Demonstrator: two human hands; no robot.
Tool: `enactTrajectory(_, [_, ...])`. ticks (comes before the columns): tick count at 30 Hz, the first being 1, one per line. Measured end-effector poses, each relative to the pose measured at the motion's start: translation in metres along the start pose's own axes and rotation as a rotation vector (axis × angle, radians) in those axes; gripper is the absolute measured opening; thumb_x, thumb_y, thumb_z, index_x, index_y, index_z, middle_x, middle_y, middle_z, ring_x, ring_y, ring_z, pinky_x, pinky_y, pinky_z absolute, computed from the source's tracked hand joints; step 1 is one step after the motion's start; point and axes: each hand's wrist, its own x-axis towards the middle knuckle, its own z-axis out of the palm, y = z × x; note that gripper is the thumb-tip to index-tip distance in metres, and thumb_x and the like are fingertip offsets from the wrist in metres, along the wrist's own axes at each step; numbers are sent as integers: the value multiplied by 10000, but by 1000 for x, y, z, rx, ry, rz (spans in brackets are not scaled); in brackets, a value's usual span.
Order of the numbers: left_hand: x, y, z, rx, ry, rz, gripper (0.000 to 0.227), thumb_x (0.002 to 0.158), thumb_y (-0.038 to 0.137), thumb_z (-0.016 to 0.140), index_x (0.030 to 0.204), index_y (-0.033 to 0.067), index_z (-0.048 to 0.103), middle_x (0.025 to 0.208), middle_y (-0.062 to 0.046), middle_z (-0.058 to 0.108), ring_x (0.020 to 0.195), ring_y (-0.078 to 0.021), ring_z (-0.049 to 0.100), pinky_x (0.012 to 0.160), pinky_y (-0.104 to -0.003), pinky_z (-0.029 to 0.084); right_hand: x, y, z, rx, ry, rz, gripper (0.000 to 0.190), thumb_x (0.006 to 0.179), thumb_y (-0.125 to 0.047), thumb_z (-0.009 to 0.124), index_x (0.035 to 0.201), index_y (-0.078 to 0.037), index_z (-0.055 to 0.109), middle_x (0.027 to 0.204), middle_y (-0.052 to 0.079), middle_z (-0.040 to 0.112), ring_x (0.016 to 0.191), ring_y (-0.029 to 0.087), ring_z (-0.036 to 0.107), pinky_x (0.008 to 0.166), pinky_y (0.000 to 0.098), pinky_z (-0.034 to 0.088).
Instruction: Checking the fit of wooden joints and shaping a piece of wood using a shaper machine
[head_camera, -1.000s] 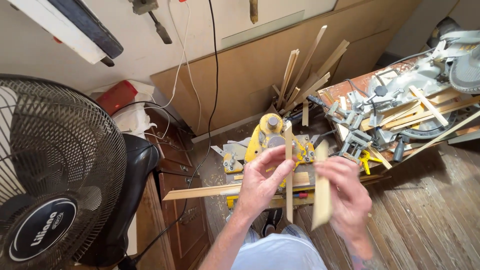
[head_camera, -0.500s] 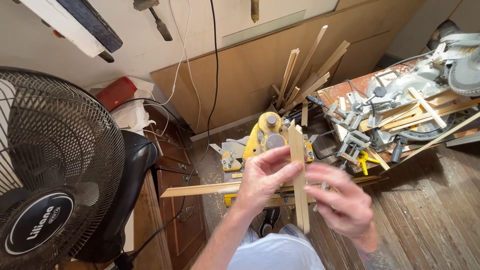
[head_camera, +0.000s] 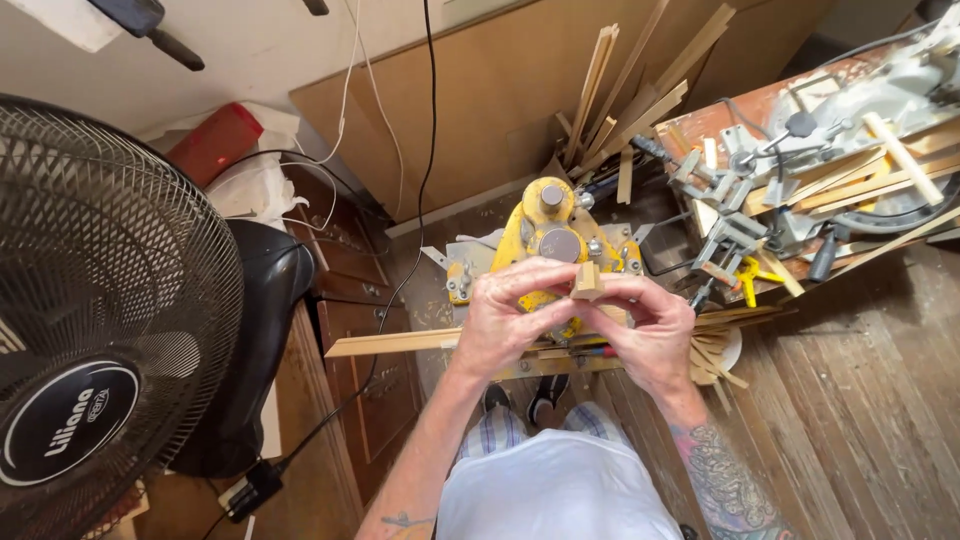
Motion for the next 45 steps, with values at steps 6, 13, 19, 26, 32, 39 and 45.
enactTrajectory(6, [9,14,-5,104,-69,32,360,898,90,800,1244,172,746,1138,-134,762,1055,-206,706,927,-353,616,4,-12,5,-67,31,-93,269,691,62,923,905,-8,776,901,134,791,910,170,744,808,334,637])
enactTrajectory(13, [13,9,-12,155,-142,-10,362,858,66,829,1208,135,769,1092,-120,759,1022,-192,724,916,-352,640,4,-10,-1,-4,-1,-77,251,721,41,893,924,-16,756,938,169,787,883,224,762,818,395,647])
enactTrajectory(19, [16,28,-4,206,-163,-23,356,873,77,818,1219,126,752,1119,-117,739,1045,-203,717,946,-378,635,2,-6,-4,-41,1,-120,252,736,18,896,927,-32,738,974,156,793,934,227,765,824,403,634])
enactTrajectory(26, [23,60,3,247,-146,54,334,864,65,824,1188,116,756,1097,-114,756,1062,-218,732,925,-367,657,4,-14,0,-48,-12,-201,230,727,43,895,903,-38,771,950,131,808,922,247,787,826,404,635])
enactTrajectory(32, [20,50,-6,188,-146,56,315,820,31,851,1122,87,784,1057,-129,776,1039,-220,742,904,-369,663,4,-24,7,-5,1,-226,228,739,41,882,923,-59,792,944,112,813,895,212,787,828,377,640])
enactTrajectory(39, [24,40,-15,140,-155,81,307,783,7,871,1078,39,790,1025,-160,779,1000,-223,751,881,-356,660,8,-21,8,35,3,-237,238,741,55,874,935,-54,790,934,106,814,858,204,785,806,357,633])
enactTrajectory(45, [25,36,-11,134,-136,94,310,772,14,883,1068,29,791,1005,-161,775,974,-206,745,873,-337,658,5,-17,9,-7,34,-242,229,727,29,897,909,-64,794,924,88,817,835,183,783,773,336,629])
